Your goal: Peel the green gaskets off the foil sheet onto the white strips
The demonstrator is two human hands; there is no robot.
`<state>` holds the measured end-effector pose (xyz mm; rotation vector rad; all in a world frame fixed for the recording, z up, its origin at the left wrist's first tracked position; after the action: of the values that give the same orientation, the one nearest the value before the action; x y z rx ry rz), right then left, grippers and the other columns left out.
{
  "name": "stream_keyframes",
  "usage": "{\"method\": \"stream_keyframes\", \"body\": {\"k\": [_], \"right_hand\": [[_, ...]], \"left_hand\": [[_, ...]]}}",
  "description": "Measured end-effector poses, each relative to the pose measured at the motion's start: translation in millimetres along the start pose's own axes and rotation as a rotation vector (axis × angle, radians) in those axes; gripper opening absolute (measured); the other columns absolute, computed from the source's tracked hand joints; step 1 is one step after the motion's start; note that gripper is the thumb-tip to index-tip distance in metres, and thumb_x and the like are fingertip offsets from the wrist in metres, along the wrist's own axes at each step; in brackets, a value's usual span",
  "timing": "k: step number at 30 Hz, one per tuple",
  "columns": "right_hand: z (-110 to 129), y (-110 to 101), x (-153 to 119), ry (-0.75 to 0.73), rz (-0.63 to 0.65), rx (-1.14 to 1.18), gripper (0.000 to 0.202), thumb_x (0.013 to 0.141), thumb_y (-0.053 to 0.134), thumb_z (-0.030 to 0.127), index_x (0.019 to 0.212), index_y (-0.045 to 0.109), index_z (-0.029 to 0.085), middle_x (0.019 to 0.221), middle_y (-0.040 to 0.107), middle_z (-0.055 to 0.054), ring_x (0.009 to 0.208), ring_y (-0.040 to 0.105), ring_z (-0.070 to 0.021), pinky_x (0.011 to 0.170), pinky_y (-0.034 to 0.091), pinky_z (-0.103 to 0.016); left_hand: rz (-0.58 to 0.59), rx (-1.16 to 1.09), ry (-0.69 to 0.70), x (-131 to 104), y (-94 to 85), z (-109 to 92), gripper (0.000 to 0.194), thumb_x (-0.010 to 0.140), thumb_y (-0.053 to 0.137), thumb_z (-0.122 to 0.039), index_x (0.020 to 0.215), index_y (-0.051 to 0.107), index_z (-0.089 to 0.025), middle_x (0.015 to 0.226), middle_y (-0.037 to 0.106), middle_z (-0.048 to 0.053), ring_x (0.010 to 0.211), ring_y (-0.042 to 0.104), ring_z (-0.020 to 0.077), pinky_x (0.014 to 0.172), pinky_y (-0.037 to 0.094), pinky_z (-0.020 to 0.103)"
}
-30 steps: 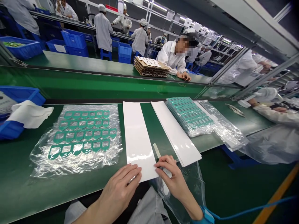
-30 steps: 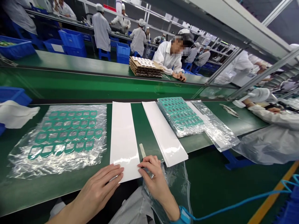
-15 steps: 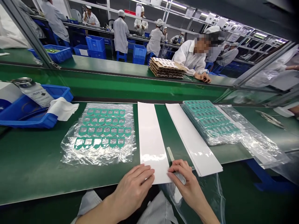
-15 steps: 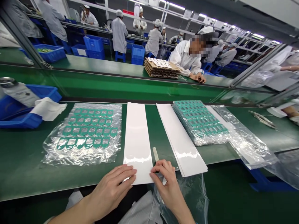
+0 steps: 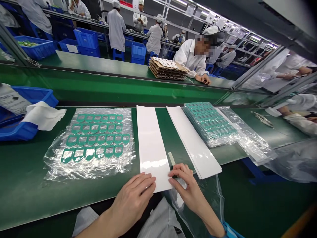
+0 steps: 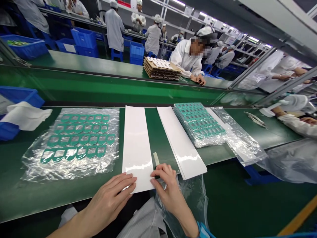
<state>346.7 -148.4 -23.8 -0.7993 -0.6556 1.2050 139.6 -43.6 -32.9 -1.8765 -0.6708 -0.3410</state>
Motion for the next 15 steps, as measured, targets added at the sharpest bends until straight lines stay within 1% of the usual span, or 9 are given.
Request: {"method": "stream_keyframes", "body": {"k": [4,8,13,15], "right_hand": [[2,-1,4,0.002,0.038,-0.001,0.012,0.097,0.046,0.029,0.089,0.054,0.025,0.093,0.054,-0.004,0.092,0.054,-0.0225,0.086,0.043,-0.041],[11,-4,8,0.031,0.09,-0.009,0.014,0.097,0.043,0.024,0.084,0.048,0.023,0.09,0.051,-0.003,0.088,0.052,-0.0217,0.087,0.042,-0.043],[22,-2,1,-0.039,0.08,0.042,0.018,0.101,0.031,0.023,0.086,0.042,0.023,0.09,0.051,-0.004,0.08,0.051,-0.0197,0.076,0.044,-0.035],[23,0,-3,-0.032,0.072,0.067,0.017,0.102,0.03,0.024,0.091,0.043,0.024,0.087,0.052,-0.003,0.076,0.051,-0.0187,0.074,0.044,-0.034]], "left_hand": [[0.003,-0.01,-0.001,1,0.4,1,0.026,0.093,0.045,-0.007,0.113,0.06,-0.013,0.115,0.064,0.009,0.11,0.059,0.022,0.095,0.055,0.041],[0.009,-0.015,-0.003,0,0.7,1,0.027,0.094,0.044,-0.007,0.115,0.06,-0.013,0.116,0.064,0.008,0.111,0.059,0.0221,0.097,0.054,0.041],[0.025,-0.021,-0.013,-3,0.8,0,0.028,0.093,0.045,-0.007,0.117,0.059,-0.013,0.117,0.064,0.008,0.111,0.059,0.022,0.098,0.053,0.041],[0.029,-0.021,-0.013,-3,0.6,0,0.029,0.092,0.045,-0.007,0.117,0.059,-0.012,0.118,0.063,0.008,0.112,0.058,0.0219,0.099,0.053,0.041]]}}
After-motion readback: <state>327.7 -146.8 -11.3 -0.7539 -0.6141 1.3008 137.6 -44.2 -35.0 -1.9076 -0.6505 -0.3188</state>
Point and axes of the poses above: each hand's wrist, its own x-axis towards the middle knuckle, its own y-axis out of the palm, z = x × y, the point moved 1 cm from there along x, towards the middle knuckle
